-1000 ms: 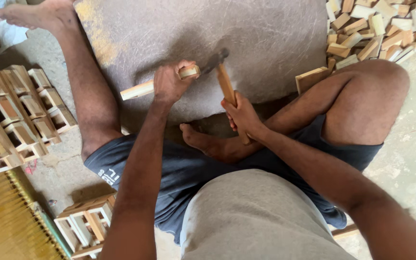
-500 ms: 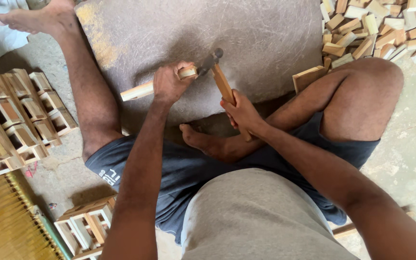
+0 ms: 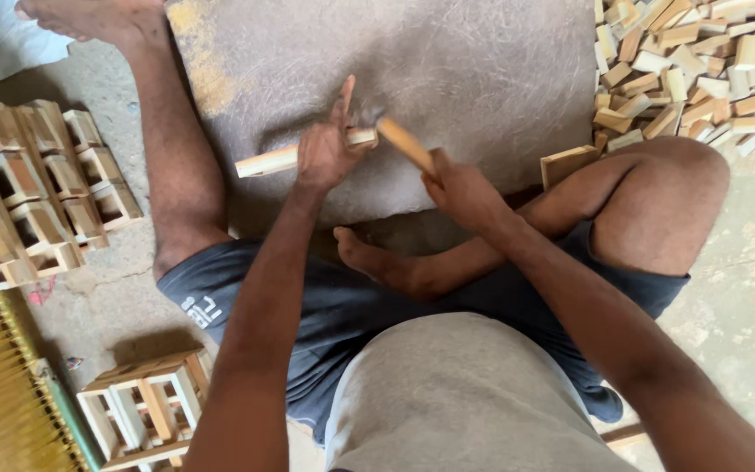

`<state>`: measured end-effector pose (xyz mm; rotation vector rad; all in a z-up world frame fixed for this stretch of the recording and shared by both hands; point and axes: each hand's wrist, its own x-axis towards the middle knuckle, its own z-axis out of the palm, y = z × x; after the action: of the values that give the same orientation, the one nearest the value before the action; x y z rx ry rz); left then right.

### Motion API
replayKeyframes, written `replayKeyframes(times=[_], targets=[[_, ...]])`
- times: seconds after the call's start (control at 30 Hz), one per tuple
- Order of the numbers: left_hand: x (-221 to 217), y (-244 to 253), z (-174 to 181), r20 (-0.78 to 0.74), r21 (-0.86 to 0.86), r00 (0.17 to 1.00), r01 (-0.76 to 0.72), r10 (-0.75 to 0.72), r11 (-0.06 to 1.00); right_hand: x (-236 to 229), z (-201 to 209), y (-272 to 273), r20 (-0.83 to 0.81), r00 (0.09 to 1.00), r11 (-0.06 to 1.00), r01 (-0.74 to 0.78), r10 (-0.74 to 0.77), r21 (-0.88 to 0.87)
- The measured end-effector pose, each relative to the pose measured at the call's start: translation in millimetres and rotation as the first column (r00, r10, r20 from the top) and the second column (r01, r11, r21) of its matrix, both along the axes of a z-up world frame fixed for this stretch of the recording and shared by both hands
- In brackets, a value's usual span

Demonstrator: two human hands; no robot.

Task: The person sits on the floor and uses a hammer to tap small wooden pieces into a larger wooden frame. They repeatedly pick up pieces, align them, and hammer them into place, then set the assembled frame aside.

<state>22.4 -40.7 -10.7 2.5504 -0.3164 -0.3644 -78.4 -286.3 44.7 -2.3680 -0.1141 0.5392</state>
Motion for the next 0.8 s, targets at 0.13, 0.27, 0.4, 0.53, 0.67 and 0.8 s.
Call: replayKeyframes(times=[0.13,0.27,0.4,0.53,0.67,0.8], targets=[[-9,9,-18,0.062,-0.052,0.998,0.036,-0.032,0.998,-23,-19,-10,0.139,0.979,0.947,0.098,-0.146,0.307],[-7,9,-20,0.598,-0.034,0.785,0.227,-0.162,0.973,-44,-39,-19,-0.328,0.914,0.893,0.340,-0.240,0.293],[-6,3,5,0.125,0.007,0.941,0.318,-0.316,0.948,-43,-48,-15,0.246,0.969,1.000,-0.001,0.002,-0.002],[-23,-9,34,-0.243,-0.858,0.961,-0.151,-0.129,0.491,-19,-45,-15,0.305,0.941,0.959,-0.211,0.147,0.190],[-59,-5,70,-0.447,-0.883,0.894,-0.447,-0.033,-0.145,-19,-12,23,-0.367,0.833,0.432,0.175,0.415,0.885],[-127,26,98,-0.333,-0.913,0.923,-0.367,0.195,0.180,-30,26,84,-0.182,0.971,0.851,-0.038,0.155,0.524]])
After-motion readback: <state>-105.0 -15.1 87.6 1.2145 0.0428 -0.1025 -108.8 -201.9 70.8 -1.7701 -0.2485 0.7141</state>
